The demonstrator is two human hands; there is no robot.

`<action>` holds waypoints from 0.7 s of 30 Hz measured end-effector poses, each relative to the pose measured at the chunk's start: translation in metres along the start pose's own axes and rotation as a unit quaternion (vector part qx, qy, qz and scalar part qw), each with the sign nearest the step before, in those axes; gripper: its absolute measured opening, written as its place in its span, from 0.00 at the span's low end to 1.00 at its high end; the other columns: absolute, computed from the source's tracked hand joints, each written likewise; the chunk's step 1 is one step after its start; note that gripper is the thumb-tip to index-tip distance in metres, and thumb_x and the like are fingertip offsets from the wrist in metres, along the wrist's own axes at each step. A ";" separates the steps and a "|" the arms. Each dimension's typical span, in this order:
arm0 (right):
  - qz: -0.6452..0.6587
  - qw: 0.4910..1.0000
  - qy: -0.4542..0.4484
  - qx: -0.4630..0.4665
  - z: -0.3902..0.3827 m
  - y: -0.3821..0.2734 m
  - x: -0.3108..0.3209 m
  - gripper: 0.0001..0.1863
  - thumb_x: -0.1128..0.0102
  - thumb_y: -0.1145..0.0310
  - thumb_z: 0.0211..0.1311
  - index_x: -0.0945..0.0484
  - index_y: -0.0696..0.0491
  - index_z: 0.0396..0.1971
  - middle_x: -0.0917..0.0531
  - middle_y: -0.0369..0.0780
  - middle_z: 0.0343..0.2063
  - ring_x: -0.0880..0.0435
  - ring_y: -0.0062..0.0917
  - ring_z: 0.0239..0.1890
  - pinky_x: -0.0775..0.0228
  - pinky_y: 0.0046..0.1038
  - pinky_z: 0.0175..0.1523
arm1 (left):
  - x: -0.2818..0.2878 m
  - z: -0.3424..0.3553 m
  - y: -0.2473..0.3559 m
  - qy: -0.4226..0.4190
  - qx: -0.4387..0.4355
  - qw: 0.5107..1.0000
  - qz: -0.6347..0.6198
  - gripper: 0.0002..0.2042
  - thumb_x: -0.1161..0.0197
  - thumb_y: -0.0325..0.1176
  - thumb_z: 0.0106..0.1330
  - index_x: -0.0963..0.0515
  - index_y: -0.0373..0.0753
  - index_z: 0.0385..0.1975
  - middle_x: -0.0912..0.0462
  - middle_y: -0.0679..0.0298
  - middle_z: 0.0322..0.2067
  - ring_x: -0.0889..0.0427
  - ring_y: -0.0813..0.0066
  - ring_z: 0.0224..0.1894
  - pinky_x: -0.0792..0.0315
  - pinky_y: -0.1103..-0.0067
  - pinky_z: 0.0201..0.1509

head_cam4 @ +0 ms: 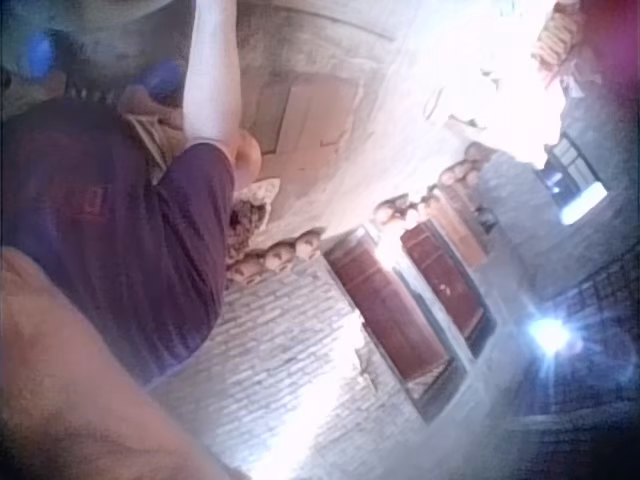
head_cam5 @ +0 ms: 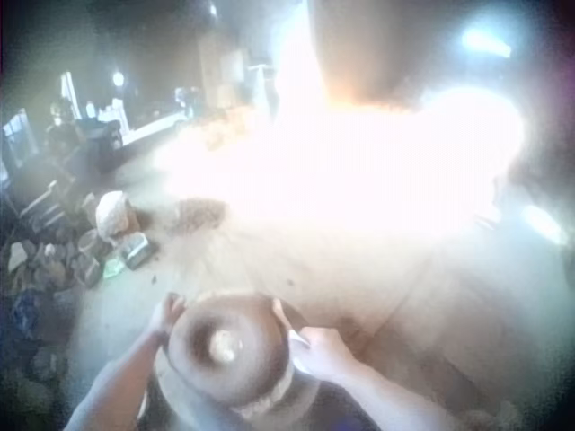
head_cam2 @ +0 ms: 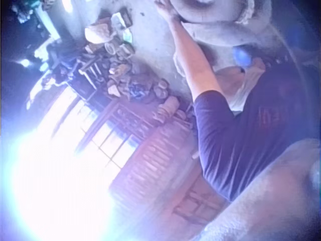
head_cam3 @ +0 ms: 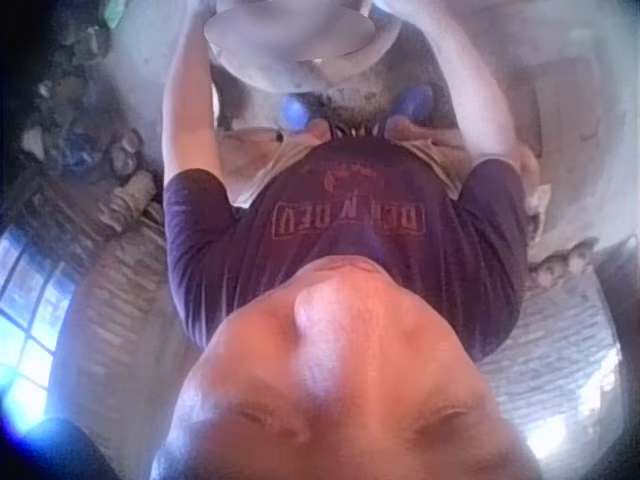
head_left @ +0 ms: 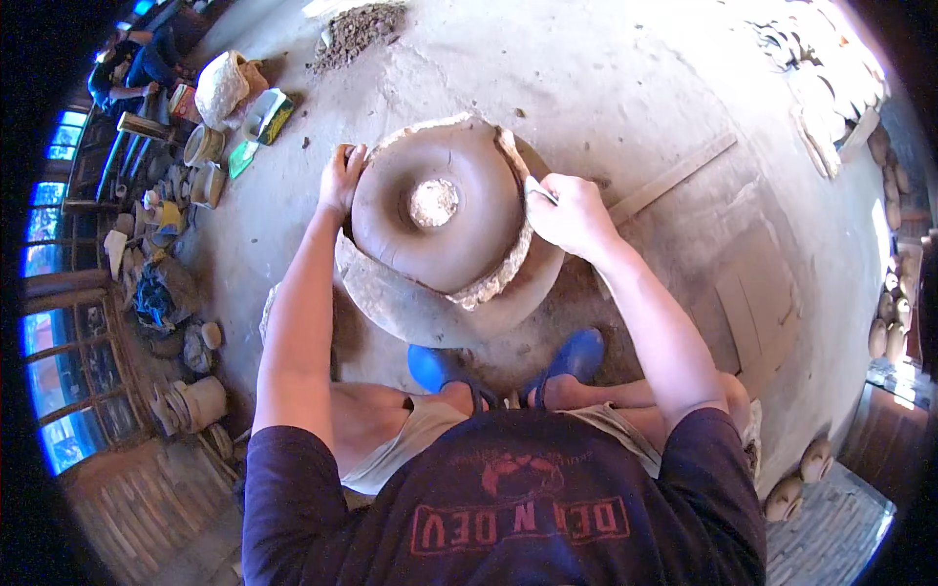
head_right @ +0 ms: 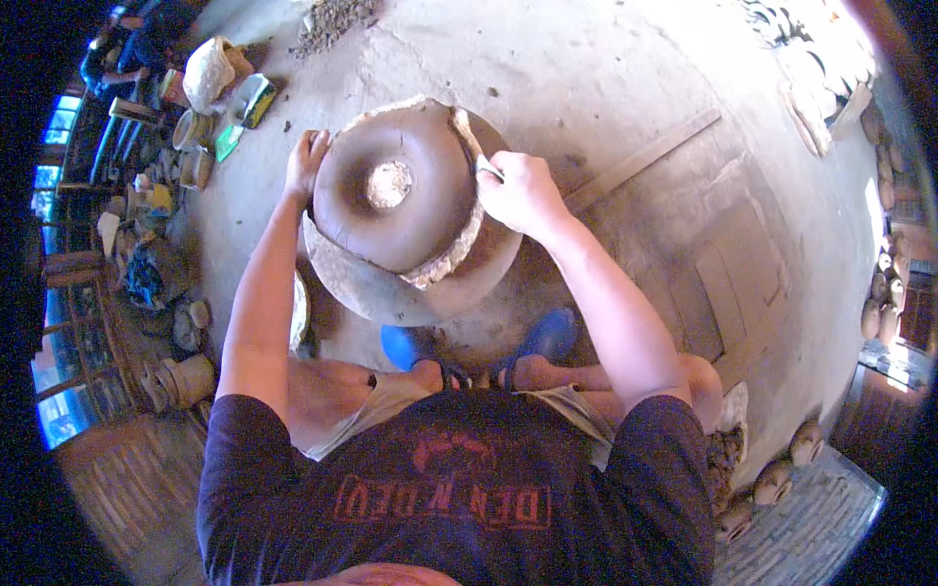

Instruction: The person shapes a ring of clay on a wheel by hand and with a tool, then removes it and cleans the mold.

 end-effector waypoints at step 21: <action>0.005 0.997 0.070 0.012 -0.044 0.000 -0.019 0.14 0.35 0.64 0.63 0.19 0.61 0.26 0.17 0.58 0.25 0.13 0.54 0.33 0.23 0.47 0.40 | 0.023 -0.104 -0.012 0.141 0.076 0.986 -0.040 0.22 0.43 0.49 0.79 0.25 0.32 0.53 0.14 0.44 0.46 0.15 0.48 0.49 0.25 0.62 0.57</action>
Point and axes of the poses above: each hand's wrist, its own z-axis towards the middle knuckle, its own x-axis out of the back of the hand, y = z × x, the point moved 6 cm from there along z, towards the middle knuckle
